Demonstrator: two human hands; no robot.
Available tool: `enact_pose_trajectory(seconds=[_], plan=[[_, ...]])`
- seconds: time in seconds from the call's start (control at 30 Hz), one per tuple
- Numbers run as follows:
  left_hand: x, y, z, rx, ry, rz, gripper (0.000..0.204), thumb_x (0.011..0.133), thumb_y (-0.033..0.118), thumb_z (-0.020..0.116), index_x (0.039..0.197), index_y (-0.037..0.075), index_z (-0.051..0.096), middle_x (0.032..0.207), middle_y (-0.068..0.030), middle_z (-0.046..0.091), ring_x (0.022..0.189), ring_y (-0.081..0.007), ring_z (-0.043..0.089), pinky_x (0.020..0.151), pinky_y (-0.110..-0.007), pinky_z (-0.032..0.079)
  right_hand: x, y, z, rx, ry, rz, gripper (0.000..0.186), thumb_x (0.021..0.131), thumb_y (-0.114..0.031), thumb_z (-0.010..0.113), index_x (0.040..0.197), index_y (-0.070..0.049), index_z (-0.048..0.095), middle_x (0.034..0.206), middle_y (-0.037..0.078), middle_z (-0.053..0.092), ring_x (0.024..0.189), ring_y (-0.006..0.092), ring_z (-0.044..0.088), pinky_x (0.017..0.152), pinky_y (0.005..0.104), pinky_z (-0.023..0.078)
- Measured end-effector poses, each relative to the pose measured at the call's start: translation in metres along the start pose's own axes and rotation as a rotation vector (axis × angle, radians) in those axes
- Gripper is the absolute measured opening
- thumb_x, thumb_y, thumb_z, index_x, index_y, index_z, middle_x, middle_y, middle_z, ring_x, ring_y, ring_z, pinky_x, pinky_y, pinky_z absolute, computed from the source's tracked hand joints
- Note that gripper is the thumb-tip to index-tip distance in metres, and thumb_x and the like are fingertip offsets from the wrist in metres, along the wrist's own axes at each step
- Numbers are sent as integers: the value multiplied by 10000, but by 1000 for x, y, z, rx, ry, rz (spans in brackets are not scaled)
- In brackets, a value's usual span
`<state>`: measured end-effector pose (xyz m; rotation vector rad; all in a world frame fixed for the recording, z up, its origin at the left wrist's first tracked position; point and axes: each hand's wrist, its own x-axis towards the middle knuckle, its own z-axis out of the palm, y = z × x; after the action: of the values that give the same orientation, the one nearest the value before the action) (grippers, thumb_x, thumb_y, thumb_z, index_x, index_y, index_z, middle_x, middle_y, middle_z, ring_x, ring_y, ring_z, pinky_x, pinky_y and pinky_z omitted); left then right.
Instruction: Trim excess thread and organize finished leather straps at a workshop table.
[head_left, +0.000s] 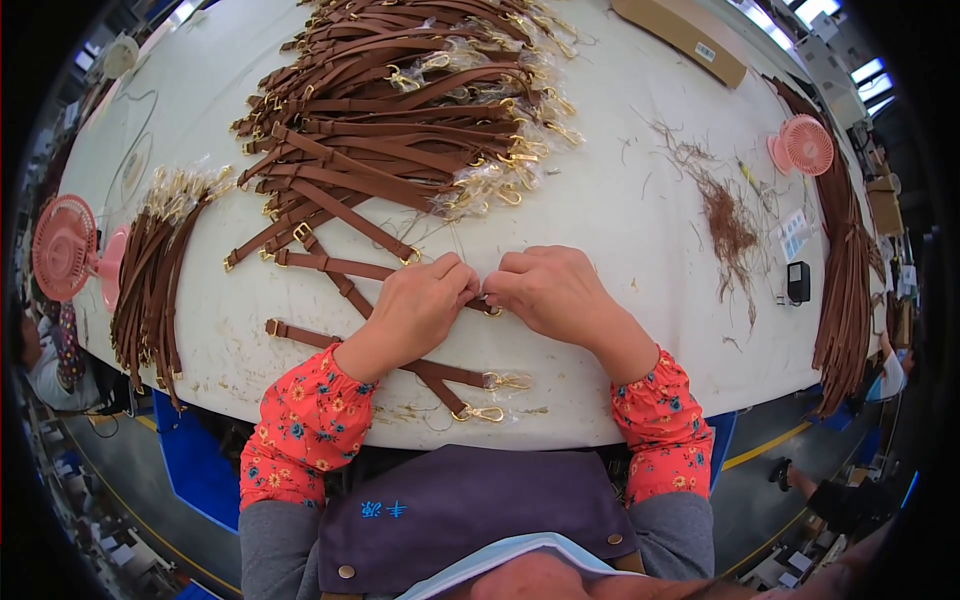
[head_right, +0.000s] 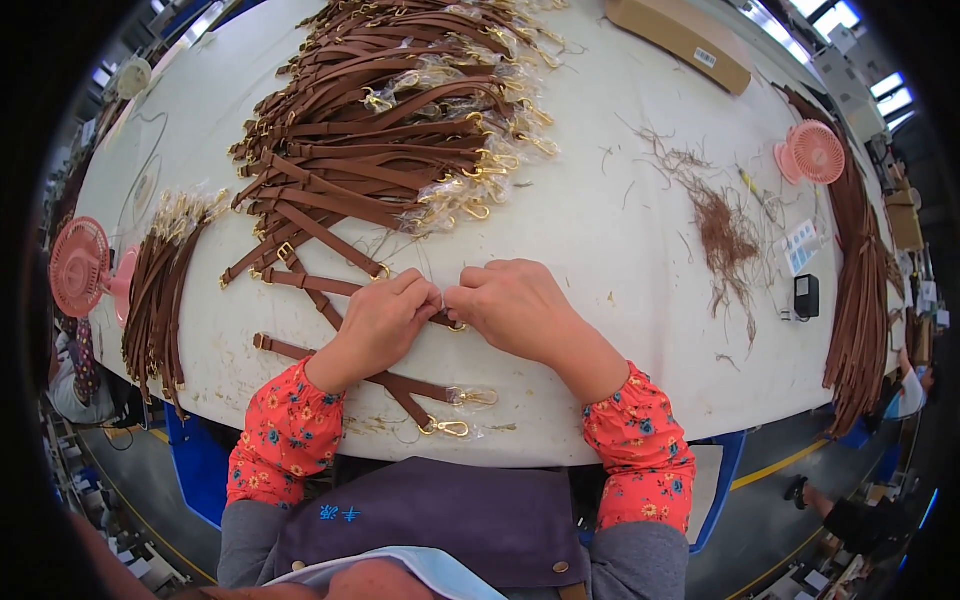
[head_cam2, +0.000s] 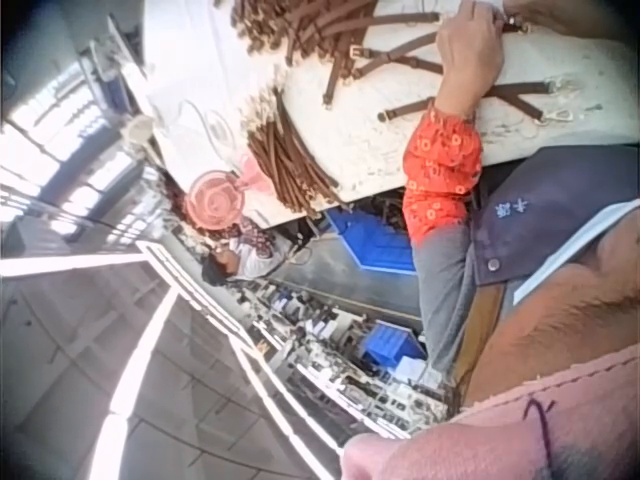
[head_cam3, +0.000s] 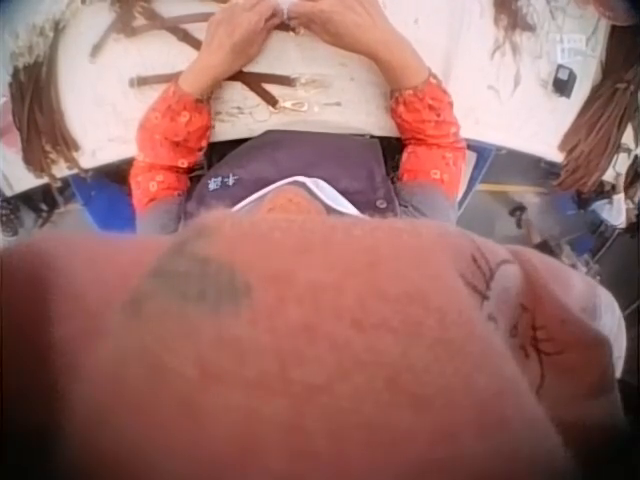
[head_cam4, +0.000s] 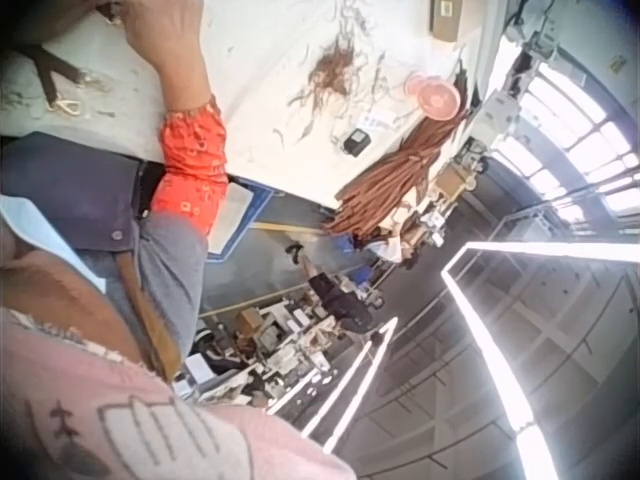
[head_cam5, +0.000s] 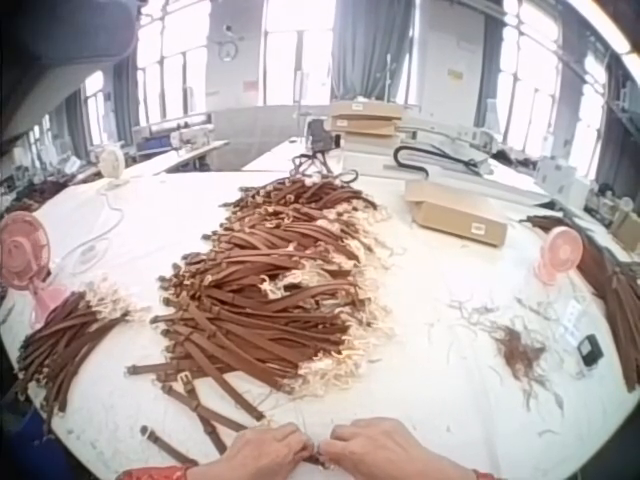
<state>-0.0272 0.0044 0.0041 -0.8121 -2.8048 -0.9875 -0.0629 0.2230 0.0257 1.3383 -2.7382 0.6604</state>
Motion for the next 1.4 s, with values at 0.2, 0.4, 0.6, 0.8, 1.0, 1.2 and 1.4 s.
enact_pose_trajectory(seconds=[0.2, 0.4, 0.6, 0.8, 1.0, 1.2, 1.4], plan=[[0, -2, 3, -152, 212, -159, 133, 867, 35, 667, 978, 77, 608, 988, -83, 610, 834, -316, 623, 673, -405, 499, -8, 2, 4, 110, 1, 118, 161, 878, -297, 721, 951, -163, 668, 837, 17, 643, 744, 237, 660, 629, 379, 514], [-3, -4, -20, 134, 216, 69, 228, 817, 73, 736, 1032, 112, 673, 1064, -44, 630, 993, -264, 585, 826, -392, 469, -24, -3, -15, 273, -121, 339, 302, 855, -320, 753, 1093, -162, 655, 1015, 37, 655, 779, 243, 684, 658, 370, 531], [-5, 2, -16, 192, 65, 179, 157, 788, 89, 764, 906, 98, 662, 951, -21, 629, 928, -230, 590, 804, -362, 459, -31, 2, -2, 239, -71, 192, 301, 781, -160, 761, 1061, -170, 651, 977, 21, 631, 729, 251, 657, 641, 379, 525], [-7, -2, -21, -59, -58, 5, 203, 805, 82, 755, 920, 50, 590, 895, -73, 592, 759, -260, 612, 682, -379, 497, -27, -4, -4, 220, -90, 84, 293, 759, -125, 760, 1032, -172, 663, 986, 6, 625, 701, 246, 642, 627, 383, 517], [-7, 13, -23, -206, -114, -130, 313, 837, 93, 738, 1132, 79, 633, 927, -94, 602, 766, -283, 648, 671, -389, 527, -28, -4, -8, 375, -147, 132, 280, 824, -247, 772, 1084, -182, 689, 995, 10, 638, 713, 221, 659, 631, 363, 518], [-11, -2, -9, -187, -50, -30, 271, 857, 61, 716, 1123, 97, 684, 969, -84, 608, 807, -291, 656, 690, -389, 532, -23, -2, -3, 286, 29, 192, 231, 871, -326, 760, 1043, -177, 720, 929, 14, 652, 732, 203, 670, 617, 329, 514], [-7, -1, -11, -280, -50, -62, 202, 837, 2, 720, 1026, 20, 653, 943, -107, 597, 796, -269, 638, 690, -366, 523, -17, -8, 2, 117, 60, 136, 155, 891, -307, 725, 958, -171, 697, 890, 17, 623, 726, 212, 656, 602, 358, 507]])
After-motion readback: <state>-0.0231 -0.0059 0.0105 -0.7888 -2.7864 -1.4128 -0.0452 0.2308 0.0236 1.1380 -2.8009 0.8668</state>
